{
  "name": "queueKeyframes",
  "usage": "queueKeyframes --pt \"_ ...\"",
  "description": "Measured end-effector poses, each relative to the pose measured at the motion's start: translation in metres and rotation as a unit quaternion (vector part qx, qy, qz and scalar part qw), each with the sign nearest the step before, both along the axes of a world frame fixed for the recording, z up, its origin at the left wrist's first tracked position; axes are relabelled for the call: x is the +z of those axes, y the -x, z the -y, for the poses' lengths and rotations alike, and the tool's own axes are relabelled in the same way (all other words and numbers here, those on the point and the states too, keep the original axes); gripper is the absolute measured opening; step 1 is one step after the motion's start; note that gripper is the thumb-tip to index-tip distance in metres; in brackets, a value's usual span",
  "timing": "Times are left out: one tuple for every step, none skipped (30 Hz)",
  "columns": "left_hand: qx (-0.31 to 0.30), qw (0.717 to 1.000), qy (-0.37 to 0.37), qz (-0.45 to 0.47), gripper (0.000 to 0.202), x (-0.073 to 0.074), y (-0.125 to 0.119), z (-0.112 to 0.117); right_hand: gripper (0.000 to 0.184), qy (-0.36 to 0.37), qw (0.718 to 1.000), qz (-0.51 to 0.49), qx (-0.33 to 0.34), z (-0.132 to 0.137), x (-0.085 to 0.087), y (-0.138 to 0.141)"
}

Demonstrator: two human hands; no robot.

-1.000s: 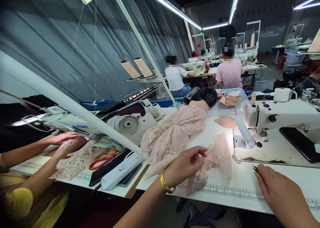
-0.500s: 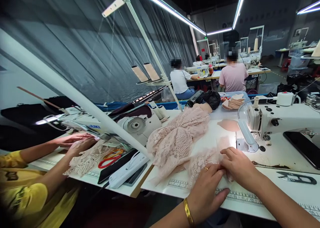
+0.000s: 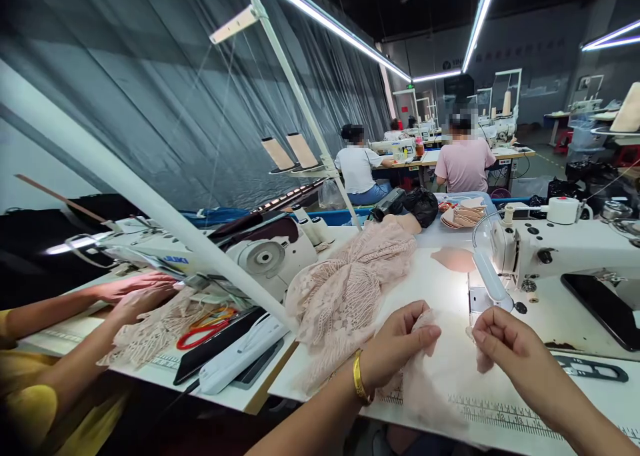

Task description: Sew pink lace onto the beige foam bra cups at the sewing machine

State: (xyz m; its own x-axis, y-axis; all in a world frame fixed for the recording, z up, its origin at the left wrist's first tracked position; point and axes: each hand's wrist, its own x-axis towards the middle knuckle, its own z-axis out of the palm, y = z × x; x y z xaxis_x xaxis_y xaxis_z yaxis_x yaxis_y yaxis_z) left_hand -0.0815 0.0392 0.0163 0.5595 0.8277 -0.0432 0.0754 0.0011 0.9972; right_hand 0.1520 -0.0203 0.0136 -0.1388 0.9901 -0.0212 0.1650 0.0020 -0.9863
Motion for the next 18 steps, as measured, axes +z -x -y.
queueKeyframes --pt "-0.008 0.999 -0.023 -0.047 0.041 0.003 -0.001 -0.009 0.039 0.026 0.999 -0.019 -0.003 -0.005 -0.004 -0.002" --pt "-0.014 0.992 -0.061 -0.107 0.038 0.004 -0.003 -0.019 0.042 0.042 0.999 -0.024 -0.009 -0.011 -0.008 -0.003" --pt "-0.015 0.980 -0.103 -0.170 0.036 0.006 -0.005 -0.031 0.045 0.051 0.998 -0.019 -0.017 -0.017 -0.013 -0.003" --pt "-0.012 0.963 -0.143 -0.228 0.034 0.007 -0.006 -0.043 0.047 0.056 0.998 -0.011 -0.025 -0.023 -0.019 -0.004" --pt "-0.004 0.945 -0.176 -0.274 0.033 0.008 -0.007 -0.057 0.048 0.058 0.998 -0.003 -0.033 -0.027 -0.024 -0.005" --pt "0.007 0.931 -0.199 -0.306 0.032 0.010 -0.006 -0.071 0.048 0.060 0.997 0.003 -0.039 -0.031 -0.029 -0.006" --pt "0.018 0.921 -0.212 -0.327 0.033 0.012 -0.006 -0.085 0.048 0.062 0.997 0.006 -0.042 -0.034 -0.034 -0.007" --pt "0.025 0.913 -0.219 -0.343 0.032 0.014 -0.005 -0.099 0.048 0.064 0.997 0.007 -0.042 -0.036 -0.038 -0.008" --pt "0.030 0.903 -0.229 -0.363 0.030 0.016 -0.004 -0.112 0.047 0.065 0.997 0.008 -0.043 -0.037 -0.042 -0.009" --pt "0.034 0.891 -0.239 -0.384 0.028 0.018 -0.003 -0.124 0.047 0.066 0.997 0.009 -0.042 -0.038 -0.046 -0.010" --pt "0.037 0.880 -0.249 -0.403 0.026 0.019 -0.003 -0.136 0.046 0.067 0.997 0.012 -0.042 -0.038 -0.049 -0.011" --pt "0.041 0.868 -0.257 -0.423 0.025 0.020 -0.004 -0.147 0.046 0.068 0.997 0.015 -0.041 -0.038 -0.053 -0.012" --pt "0.045 0.856 -0.265 -0.441 0.025 0.020 -0.006 -0.157 0.046 0.070 0.997 0.018 -0.036 -0.038 -0.057 -0.012" --pt "0.051 0.845 -0.272 -0.458 0.027 0.020 -0.008 -0.167 0.047 0.071 0.997 0.022 -0.031 -0.038 -0.061 -0.012" --pt "0.059 0.833 -0.280 -0.473 0.029 0.020 -0.011 -0.178 0.047 0.071 0.997 0.026 -0.027 -0.038 -0.065 -0.012" --pt "0.071 0.820 -0.289 -0.488 0.031 0.019 -0.013 -0.188 0.047 0.069 0.997 0.027 -0.025 -0.039 -0.068 -0.011" --pt "0.087 0.806 -0.301 -0.503 0.033 0.019 -0.016 -0.200 0.048 0.067 0.997 0.026 -0.027 -0.039 -0.072 -0.011" --pt "0.106 0.791 -0.311 -0.516 0.034 0.019 -0.018 -0.212 0.048 0.063 0.997 0.020 -0.030 -0.039 -0.075 -0.010"
